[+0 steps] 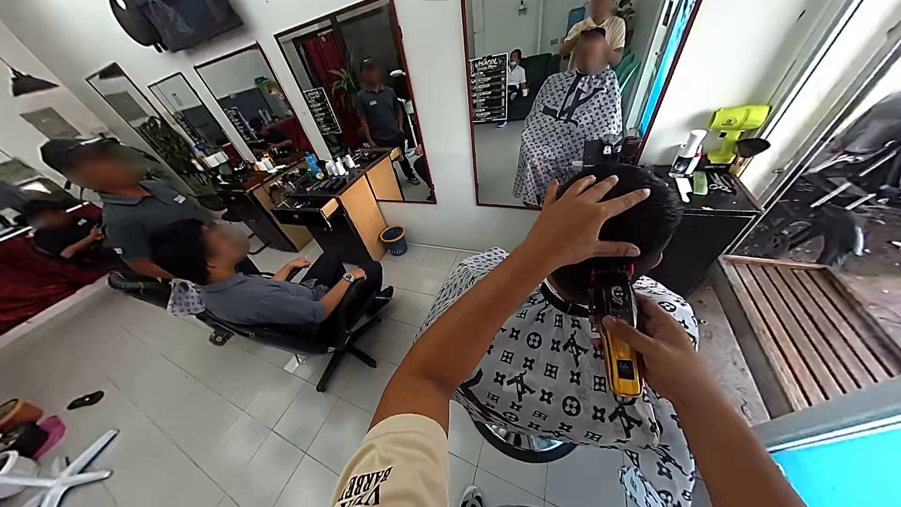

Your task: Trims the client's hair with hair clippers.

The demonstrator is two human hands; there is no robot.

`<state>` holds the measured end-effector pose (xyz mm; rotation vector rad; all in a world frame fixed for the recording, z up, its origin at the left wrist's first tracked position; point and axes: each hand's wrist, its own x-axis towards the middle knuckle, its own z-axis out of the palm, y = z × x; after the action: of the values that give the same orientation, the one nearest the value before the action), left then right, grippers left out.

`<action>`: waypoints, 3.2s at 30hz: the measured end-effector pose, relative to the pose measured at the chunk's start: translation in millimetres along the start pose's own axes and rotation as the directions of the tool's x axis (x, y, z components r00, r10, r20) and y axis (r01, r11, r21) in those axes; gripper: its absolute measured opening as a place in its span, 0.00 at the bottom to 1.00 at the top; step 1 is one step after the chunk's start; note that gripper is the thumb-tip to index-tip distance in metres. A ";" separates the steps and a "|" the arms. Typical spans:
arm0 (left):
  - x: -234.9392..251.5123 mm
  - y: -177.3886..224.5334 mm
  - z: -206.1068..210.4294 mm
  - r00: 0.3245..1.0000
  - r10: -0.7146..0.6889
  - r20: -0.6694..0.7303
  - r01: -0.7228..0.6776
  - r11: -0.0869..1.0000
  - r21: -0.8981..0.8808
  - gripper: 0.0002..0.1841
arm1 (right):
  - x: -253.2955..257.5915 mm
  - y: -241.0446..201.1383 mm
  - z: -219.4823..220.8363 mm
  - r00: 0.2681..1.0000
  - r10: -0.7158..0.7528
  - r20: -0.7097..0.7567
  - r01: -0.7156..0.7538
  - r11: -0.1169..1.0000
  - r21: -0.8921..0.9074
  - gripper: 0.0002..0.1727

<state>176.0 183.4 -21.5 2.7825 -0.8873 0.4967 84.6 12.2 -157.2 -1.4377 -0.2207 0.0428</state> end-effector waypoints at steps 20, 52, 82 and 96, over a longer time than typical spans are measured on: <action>0.9 -0.7 -0.5 1.000 -0.007 0.024 0.007 1.000 0.009 0.44 | 2.2 -5.2 0.7 0.999 0.034 0.024 -0.035 0.997 0.069 0.34; -0.9 2.1 -3.0 0.999 -0.010 0.047 0.009 1.000 0.015 0.44 | 1.1 -12.7 -1.0 0.999 0.047 0.025 -0.048 0.996 0.069 0.33; 0.4 -1.9 5.5 1.000 -0.005 -0.008 0.005 1.000 0.028 0.42 | 1.0 0.1 -31.0 0.981 0.165 0.102 -0.160 0.986 -0.055 0.30; -0.2 -4.2 6.8 1.000 -0.004 -0.023 0.004 1.000 0.031 0.42 | 5.0 -14.6 -30.3 0.976 0.150 0.160 -0.175 0.972 0.155 0.27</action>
<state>180.0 185.1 -28.1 2.8002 -0.8766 0.5451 93.3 -18.6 -145.7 -1.2815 -0.2149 0.2968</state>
